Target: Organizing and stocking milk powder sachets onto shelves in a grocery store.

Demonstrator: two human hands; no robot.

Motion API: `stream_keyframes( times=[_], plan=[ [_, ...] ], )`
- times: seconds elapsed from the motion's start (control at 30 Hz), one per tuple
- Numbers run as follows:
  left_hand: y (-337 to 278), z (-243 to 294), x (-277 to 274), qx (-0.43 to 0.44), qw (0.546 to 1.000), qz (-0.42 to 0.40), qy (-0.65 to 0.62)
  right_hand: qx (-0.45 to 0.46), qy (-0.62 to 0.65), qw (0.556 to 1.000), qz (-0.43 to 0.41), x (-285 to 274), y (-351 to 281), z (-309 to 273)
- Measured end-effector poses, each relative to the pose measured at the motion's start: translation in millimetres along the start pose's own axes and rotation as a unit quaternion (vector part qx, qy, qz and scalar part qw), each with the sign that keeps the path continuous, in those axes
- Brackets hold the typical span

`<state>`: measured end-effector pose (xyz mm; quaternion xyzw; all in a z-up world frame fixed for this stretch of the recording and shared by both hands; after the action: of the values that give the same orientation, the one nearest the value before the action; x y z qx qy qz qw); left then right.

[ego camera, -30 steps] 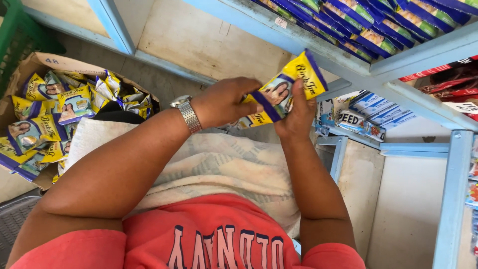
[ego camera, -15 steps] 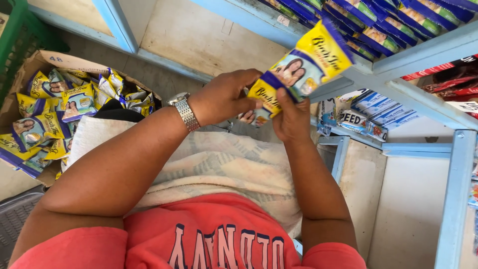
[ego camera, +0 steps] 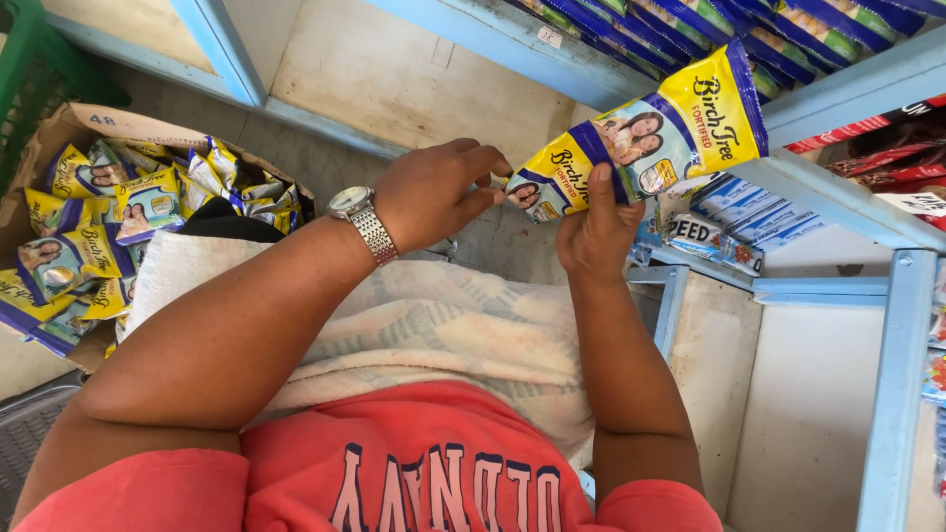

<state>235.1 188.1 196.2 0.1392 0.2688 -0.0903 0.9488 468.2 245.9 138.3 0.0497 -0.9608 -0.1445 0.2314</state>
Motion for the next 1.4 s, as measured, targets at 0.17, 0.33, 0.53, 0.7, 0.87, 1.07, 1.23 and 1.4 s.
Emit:
stream_keyframes(
  times=[0.17, 0.33, 0.53, 0.7, 0.87, 1.07, 1.23, 1.4],
  plan=[
    [2, -2, 4, 0.010, 1.000, 0.000, 0.001, 0.006, 0.009, 1.000, -0.011, 9, -2, -5],
    [6, -6, 13, -0.023, 0.991, -0.033, -0.128, 0.003, 0.007, 1.000, -0.014, 6, -4, -5],
    [7, -1, 21, -0.077, 0.963, -0.099, -0.239, 0.007, 0.005, 1.000, -0.021, 8, -5, -9],
    [6, 5, 19, -0.072, 0.964, -0.108, -0.234, 0.017, 0.013, 1.000, -0.009, 2, 0, -9],
    [7, 4, 17, -0.037, 0.972, -0.090, -0.214, 0.028, 0.047, 0.999, 0.005, 0, 7, -18],
    [15, -13, 17, -0.079, 0.962, -0.034, -0.259, 0.036, 0.091, 0.995, 0.031, -15, 11, -24],
    [10, -15, 18, -0.100, 0.985, -0.026, -0.140, -0.040, -0.013, 0.999, -0.005, 12, 3, -37],
    [7, 6, 20, 0.054, 0.994, 0.046, -0.083, -0.049, -0.031, 0.998, -0.005, 10, -12, -19]
  ],
)
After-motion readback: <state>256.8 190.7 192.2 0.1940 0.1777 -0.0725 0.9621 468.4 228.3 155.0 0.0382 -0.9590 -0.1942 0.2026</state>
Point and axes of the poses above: each hand's wrist, its own y-axis towards the middle knuckle, its own x-axis out of the palm, z = x × y, the point moved 2 cm from there along y, towards the middle knuckle, and after that the axes turned 6 degrees about -y, right-handed, at the moved point
